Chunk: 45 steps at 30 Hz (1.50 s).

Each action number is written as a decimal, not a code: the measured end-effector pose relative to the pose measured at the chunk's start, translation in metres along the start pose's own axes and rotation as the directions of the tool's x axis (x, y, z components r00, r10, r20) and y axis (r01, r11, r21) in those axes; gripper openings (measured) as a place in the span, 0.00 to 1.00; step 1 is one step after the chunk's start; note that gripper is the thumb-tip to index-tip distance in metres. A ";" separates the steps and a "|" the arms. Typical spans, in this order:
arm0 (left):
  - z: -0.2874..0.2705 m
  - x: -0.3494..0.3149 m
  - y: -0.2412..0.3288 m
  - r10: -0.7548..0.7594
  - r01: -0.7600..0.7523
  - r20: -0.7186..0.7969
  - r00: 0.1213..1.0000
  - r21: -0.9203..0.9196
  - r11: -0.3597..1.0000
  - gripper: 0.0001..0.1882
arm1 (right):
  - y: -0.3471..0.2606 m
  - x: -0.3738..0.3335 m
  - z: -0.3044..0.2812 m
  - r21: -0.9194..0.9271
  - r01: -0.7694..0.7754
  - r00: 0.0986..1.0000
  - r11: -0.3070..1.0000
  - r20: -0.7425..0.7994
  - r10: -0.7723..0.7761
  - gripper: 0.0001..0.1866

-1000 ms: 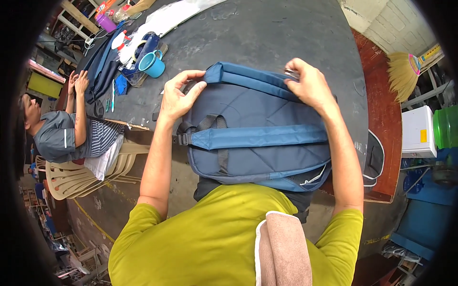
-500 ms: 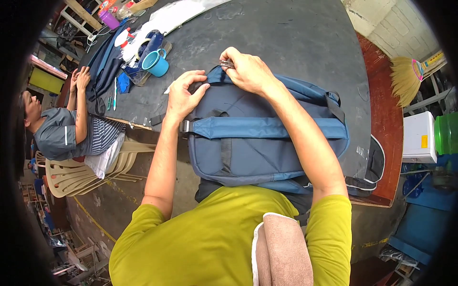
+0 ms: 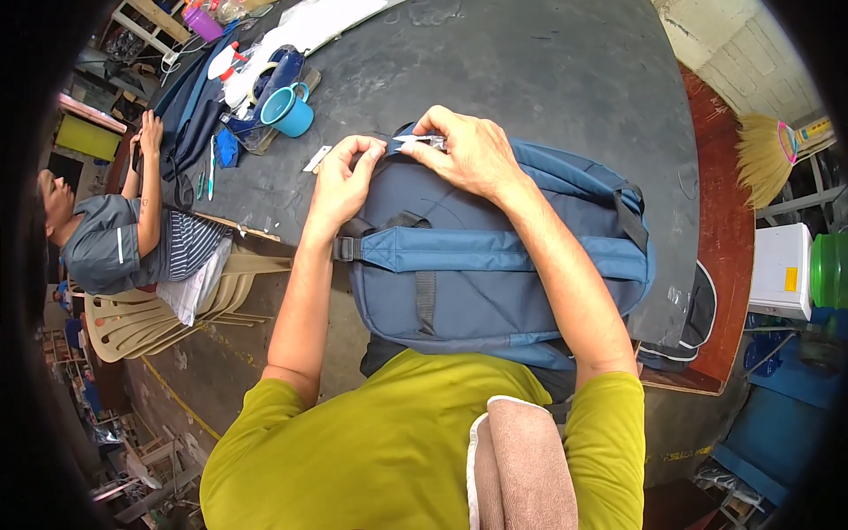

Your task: Assembling and inspecting backpack components by trimming threads and checking zippers on a workbench.

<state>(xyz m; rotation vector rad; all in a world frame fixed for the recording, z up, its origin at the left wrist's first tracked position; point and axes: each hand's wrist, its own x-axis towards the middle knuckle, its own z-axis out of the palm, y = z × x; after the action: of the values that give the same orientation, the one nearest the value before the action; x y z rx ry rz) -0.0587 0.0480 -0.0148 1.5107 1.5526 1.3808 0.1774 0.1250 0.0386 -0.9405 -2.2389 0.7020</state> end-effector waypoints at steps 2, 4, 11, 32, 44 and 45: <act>0.000 -0.003 0.008 0.001 -0.002 0.020 1.000 0.039 0.999 0.10 | -0.004 0.000 -0.001 -0.029 0.031 0.999 0.999 0.012 -0.030 0.20; -0.002 -0.005 0.013 0.011 -0.011 0.013 1.000 0.057 0.998 0.10 | -0.007 0.000 0.001 -0.061 0.061 0.998 0.996 0.024 -0.059 0.20; -0.001 -0.011 0.026 0.080 -0.075 -0.023 0.997 0.146 0.986 0.11 | -0.013 -0.004 0.006 -0.116 0.149 0.988 0.982 -0.017 -0.152 0.19; -0.006 -0.010 0.037 0.089 -0.084 -0.084 0.992 0.069 0.994 0.09 | -0.016 -0.005 0.011 -0.128 0.198 0.970 0.972 -0.116 -0.213 0.17; -0.063 -0.049 0.057 -0.068 0.059 0.166 0.984 0.059 0.997 0.11 | -0.028 -0.082 -0.051 -0.215 0.127 0.986 0.968 0.137 -0.099 0.16; -0.066 -0.051 0.059 -0.069 0.060 0.164 0.984 0.060 0.996 0.11 | -0.025 -0.090 -0.053 -0.189 0.107 0.982 0.976 0.172 -0.074 0.17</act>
<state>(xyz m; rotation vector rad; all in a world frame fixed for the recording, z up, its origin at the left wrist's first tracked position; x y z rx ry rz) -0.0867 -0.0289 0.0463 1.5522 1.5322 1.1542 0.2542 0.0540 0.0616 -0.8936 -2.5166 0.5403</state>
